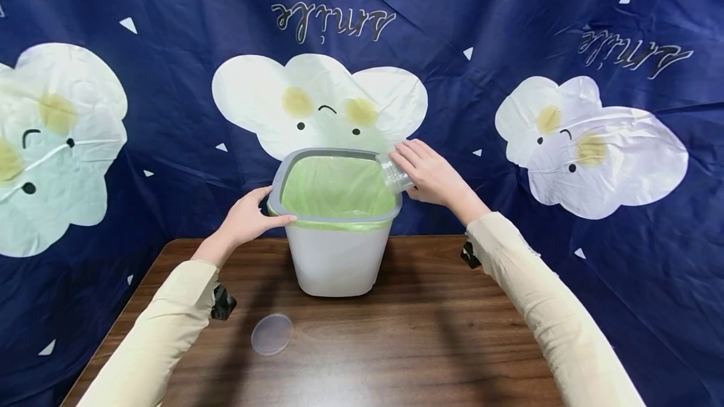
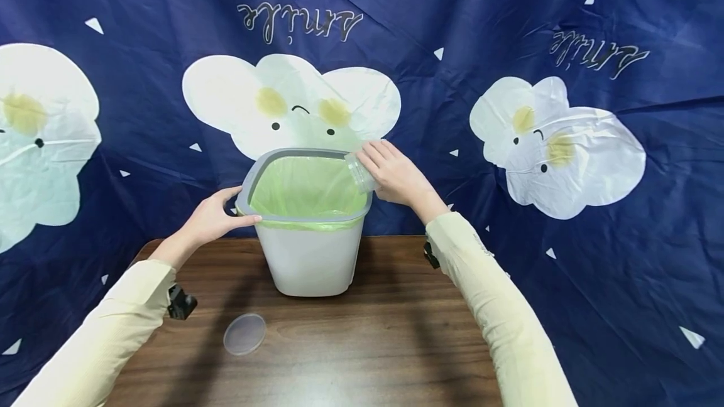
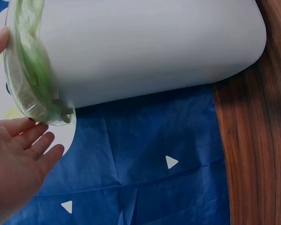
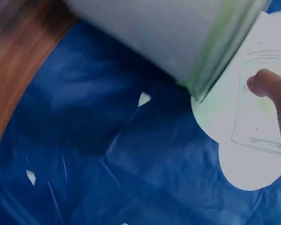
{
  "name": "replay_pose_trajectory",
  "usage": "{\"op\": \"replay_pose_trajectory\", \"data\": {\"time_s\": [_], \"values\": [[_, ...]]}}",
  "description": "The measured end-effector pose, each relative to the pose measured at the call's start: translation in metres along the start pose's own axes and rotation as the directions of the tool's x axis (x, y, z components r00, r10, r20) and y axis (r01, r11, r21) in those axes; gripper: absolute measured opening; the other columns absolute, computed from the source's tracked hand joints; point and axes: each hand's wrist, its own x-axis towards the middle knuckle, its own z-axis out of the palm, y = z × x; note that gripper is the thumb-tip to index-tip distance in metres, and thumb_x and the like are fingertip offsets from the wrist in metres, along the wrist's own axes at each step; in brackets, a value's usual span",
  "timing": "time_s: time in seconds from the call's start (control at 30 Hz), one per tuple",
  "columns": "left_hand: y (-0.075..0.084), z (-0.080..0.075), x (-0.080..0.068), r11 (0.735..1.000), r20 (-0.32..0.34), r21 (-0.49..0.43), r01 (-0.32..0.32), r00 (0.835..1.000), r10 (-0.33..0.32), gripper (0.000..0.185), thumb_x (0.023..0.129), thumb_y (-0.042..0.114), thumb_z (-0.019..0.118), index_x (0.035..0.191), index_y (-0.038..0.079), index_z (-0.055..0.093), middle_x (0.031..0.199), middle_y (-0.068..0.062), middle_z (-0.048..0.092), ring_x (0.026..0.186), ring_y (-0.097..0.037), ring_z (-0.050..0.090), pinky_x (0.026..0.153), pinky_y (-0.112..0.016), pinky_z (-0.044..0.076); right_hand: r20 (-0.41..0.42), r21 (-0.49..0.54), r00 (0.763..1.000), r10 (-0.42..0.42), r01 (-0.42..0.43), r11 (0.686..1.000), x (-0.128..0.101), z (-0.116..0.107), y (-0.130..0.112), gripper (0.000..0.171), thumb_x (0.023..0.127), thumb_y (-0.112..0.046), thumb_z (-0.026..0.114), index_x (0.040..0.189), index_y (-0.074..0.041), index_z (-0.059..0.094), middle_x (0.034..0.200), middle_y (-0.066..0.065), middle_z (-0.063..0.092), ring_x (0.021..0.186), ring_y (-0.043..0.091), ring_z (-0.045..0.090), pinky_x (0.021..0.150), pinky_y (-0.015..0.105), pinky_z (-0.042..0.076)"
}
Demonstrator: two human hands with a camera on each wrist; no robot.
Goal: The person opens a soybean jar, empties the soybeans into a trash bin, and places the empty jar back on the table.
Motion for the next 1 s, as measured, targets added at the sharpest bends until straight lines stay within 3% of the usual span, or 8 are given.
{"op": "replay_pose_trajectory", "data": {"time_s": [0.27, 0.47, 1.0], "values": [[-0.001, -0.002, -0.001, 1.0, -0.011, -0.013, -0.003, 1.0, 0.003, 0.1, 0.069, 0.06, 0.067, 0.14, 0.0, 0.029, 0.141, -0.021, 0.033, 0.128, -0.038, 0.03, 0.1, -0.054, 0.029, -0.059, 0.064, 0.997, 0.053, -0.049, 0.997, -0.005, -0.004, 0.003, 0.076, 0.058, -0.018, 0.076, 0.124, 0.006, 0.047, 0.124, 0.023, 0.049, 0.116, 0.036, 0.044, 0.104, 0.042, 0.03], [-0.002, -0.002, -0.002, 1.0, -0.009, -0.014, -0.005, 1.0, 0.005, 0.1, 0.069, 0.059, 0.067, 0.14, 0.0, 0.03, 0.141, -0.022, 0.033, 0.128, -0.038, 0.03, 0.1, -0.055, 0.029, -0.071, 0.111, 0.987, 0.143, -0.134, 0.985, -0.017, -0.004, 0.002, 0.081, 0.058, -0.023, 0.078, 0.127, 0.004, 0.045, 0.125, 0.022, 0.049, 0.119, 0.035, 0.043, 0.104, 0.042, 0.031], [-0.003, 0.0, -0.003, 1.0, -0.021, -0.027, -0.006, 1.0, 0.006, 0.099, 0.069, 0.058, 0.069, 0.14, 0.0, 0.03, 0.14, -0.021, 0.034, 0.128, -0.037, 0.03, 0.101, -0.054, 0.029, -0.107, 0.244, 0.94, 0.322, -0.289, 0.926, -0.056, -0.008, -0.002, 0.087, 0.053, -0.027, 0.079, 0.126, 0.005, 0.045, 0.124, 0.022, 0.049, 0.115, 0.035, 0.046, 0.097, 0.043, 0.037]]}}
